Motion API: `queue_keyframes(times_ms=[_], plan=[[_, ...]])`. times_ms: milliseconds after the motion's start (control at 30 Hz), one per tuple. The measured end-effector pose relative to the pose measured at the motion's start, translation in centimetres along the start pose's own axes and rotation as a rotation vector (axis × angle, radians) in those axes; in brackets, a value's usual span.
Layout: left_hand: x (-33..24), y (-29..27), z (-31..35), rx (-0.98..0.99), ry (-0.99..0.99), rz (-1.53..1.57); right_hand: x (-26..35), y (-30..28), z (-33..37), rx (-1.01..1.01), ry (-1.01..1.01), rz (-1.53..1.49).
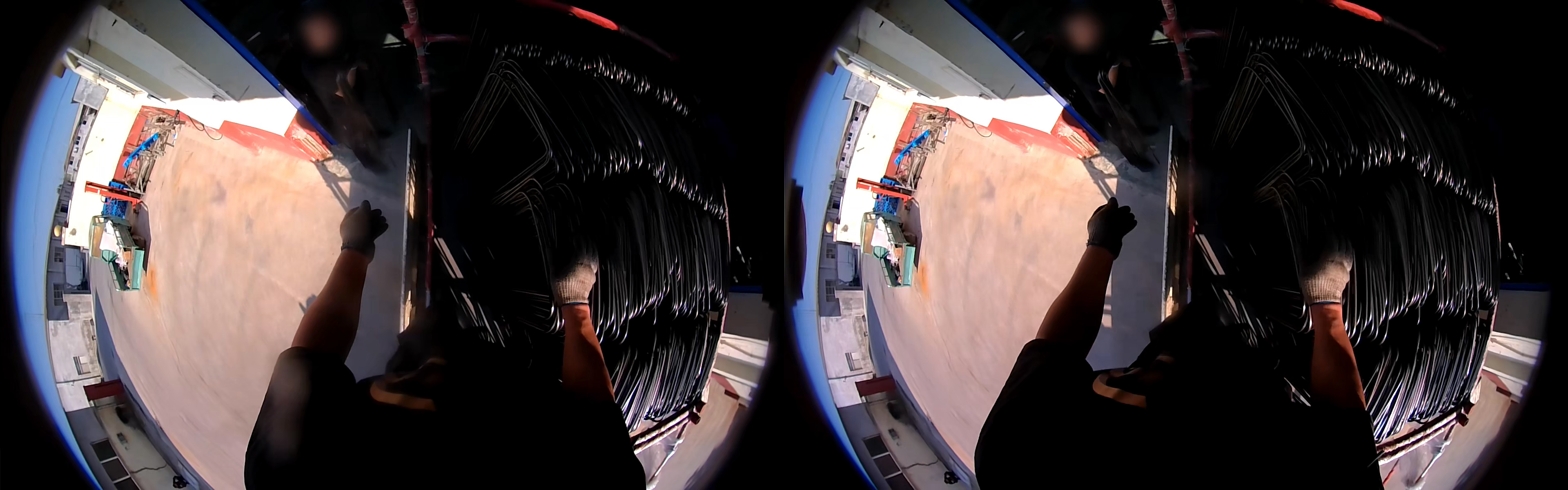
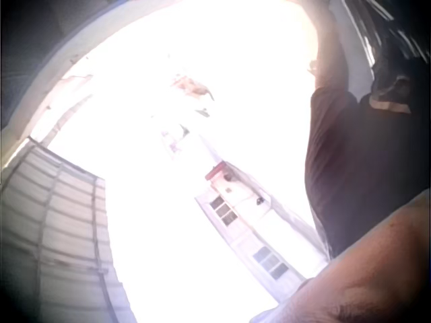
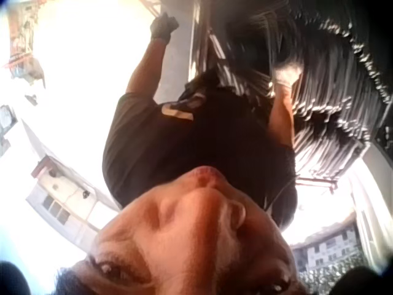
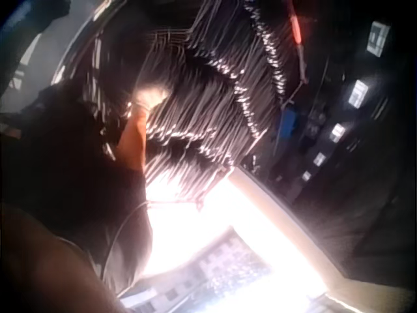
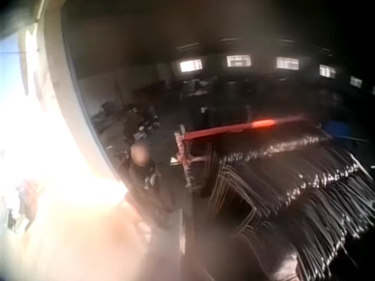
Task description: The person stands on a forklift and repeatedly picks up bundles of metal frames from a rack, handing them to a coworker below. The coworker receives the frames and places them onto a pallet. The forklift moves slightly during the process.
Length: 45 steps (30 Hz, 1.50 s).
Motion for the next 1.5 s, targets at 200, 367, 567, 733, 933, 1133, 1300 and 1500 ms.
queue_keyframes(times_ms=[200,367,567,733,933,1133,1300,1500], plan=[[-11.5,2.4,-0.4,-0.070,0.281,-0.106,1.4,-0.7,0.8,0.076,0.109,-0.189],[-18.1,0.1,-5.4,-0.105,0.547,-0.379,2.1,-0.3,1.0,-0.247,-0.073,-0.037],[-22.1,-1.1,-8.8,-0.096,0.790,-0.575,15.1,1.3,1.5,0.166,-0.131,-1.402],[-23.8,-2.3,-10.0,-0.183,0.696,-0.628,29.3,1.9,-2.6,0.339,-0.432,-1.345],[-23.4,-3.4,-9.3,-0.175,0.595,-0.553,43.0,6.0,-10.2,0.540,-0.467,-1.662],[-26.1,-5.4,-8.6,-0.144,0.654,-0.535,56.0,8.9,-16.4,1.062,-0.046,-2.186],[-26.8,-5.8,-8.5,0.011,0.379,-0.426,57.4,4.1,-12.7,1.257,0.058,-2.689],[-20.9,2.3,-3.6,0.715,-0.028,-0.290,53.2,0.2,-8.2,1.424,0.143,-2.526]])
Point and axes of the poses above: each hand's wrist, its own z-axis away from the middle knuckle, its own y-axis out of the palm, x = y × z, the point moved 3 cm from there along -z, towards the middle knuckle, and after that the axes turned 2 degrees about z, right-handed, at the moved point
